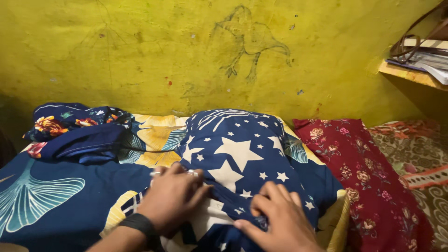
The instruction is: The person inserts a pillow insert into a blue star-patterned pillowcase on a bed. They smooth the case, tuck the edges, and adjust the pillow to ensure it is fully covered and neatly arranged.
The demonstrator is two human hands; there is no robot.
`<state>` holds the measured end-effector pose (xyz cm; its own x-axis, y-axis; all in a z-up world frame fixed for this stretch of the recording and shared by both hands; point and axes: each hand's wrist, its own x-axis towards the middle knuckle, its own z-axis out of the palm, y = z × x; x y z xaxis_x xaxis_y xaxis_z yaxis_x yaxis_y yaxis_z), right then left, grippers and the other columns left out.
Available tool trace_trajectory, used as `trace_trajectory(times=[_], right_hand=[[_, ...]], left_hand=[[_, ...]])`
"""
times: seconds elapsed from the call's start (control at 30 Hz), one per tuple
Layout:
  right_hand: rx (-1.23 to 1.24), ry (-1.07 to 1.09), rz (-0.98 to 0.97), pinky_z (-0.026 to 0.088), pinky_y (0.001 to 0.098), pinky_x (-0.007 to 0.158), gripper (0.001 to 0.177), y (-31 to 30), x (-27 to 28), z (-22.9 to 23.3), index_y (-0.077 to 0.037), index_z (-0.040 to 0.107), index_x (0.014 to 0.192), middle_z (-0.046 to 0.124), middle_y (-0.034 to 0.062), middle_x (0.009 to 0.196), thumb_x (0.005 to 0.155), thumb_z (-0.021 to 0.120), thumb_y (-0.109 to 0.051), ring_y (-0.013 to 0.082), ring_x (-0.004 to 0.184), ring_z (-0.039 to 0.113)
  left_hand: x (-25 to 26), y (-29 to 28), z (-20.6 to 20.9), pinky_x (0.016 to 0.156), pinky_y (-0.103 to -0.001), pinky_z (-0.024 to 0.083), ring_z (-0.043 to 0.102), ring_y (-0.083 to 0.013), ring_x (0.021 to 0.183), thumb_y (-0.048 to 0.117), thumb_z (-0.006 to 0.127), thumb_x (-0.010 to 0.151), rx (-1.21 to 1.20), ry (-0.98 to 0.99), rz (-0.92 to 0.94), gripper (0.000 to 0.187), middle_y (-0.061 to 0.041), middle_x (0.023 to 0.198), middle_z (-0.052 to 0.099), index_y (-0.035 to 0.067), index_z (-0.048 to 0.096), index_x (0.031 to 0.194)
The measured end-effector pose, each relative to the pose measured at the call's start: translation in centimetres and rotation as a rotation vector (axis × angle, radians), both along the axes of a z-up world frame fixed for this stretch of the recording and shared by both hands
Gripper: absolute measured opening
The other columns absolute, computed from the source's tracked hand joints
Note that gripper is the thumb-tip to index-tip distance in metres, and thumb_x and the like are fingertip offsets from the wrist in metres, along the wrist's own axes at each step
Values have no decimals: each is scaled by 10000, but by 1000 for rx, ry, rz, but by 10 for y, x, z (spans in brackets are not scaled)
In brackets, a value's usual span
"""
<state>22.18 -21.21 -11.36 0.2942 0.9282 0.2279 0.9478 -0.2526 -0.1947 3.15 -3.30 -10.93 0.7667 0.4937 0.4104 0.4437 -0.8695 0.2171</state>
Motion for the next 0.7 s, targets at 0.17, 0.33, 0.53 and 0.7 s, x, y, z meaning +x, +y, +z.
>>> trace_trajectory(times=[0.17, 0.33, 0.53, 0.7], right_hand=[[290, 43, 31, 442, 442, 754, 235, -12, 14, -8, -174, 713, 976, 661, 60, 892, 869, 661, -377, 271, 861, 630], [295, 267, -286, 476, 557, 663, 301, 12, 32, -6, -103, 570, 944, 671, 198, 695, 997, 536, -397, 443, 761, 663], [24, 241, -125, 508, 509, 663, 399, 20, 37, 18, -134, 649, 922, 688, 175, 677, 927, 591, -528, 406, 725, 670], [148, 107, 333, 516, 439, 677, 402, 47, 17, 58, -125, 670, 1038, 687, 146, 832, 859, 687, -485, 314, 776, 669]], left_hand=[[-43, 32, 13, 1061, -488, 361, 563, -194, 1178, 647, 642, 792, -160, 241, 225, 480, -27, 1074, 730, 284, 792, 1069], [-73, 43, 11, 1044, -499, 383, 550, -175, 1210, 628, 646, 832, -142, 460, 163, 436, 50, 1065, 755, 300, 808, 1069], [-80, 17, 19, 970, -356, 514, 581, -216, 1124, 484, 746, 894, -517, -49, 147, 399, -53, 1125, 588, 203, 805, 1171], [-56, 7, 47, 921, -346, 517, 580, -216, 1091, 410, 716, 937, -289, -132, -58, 316, -75, 1012, 674, 169, 832, 1104]])
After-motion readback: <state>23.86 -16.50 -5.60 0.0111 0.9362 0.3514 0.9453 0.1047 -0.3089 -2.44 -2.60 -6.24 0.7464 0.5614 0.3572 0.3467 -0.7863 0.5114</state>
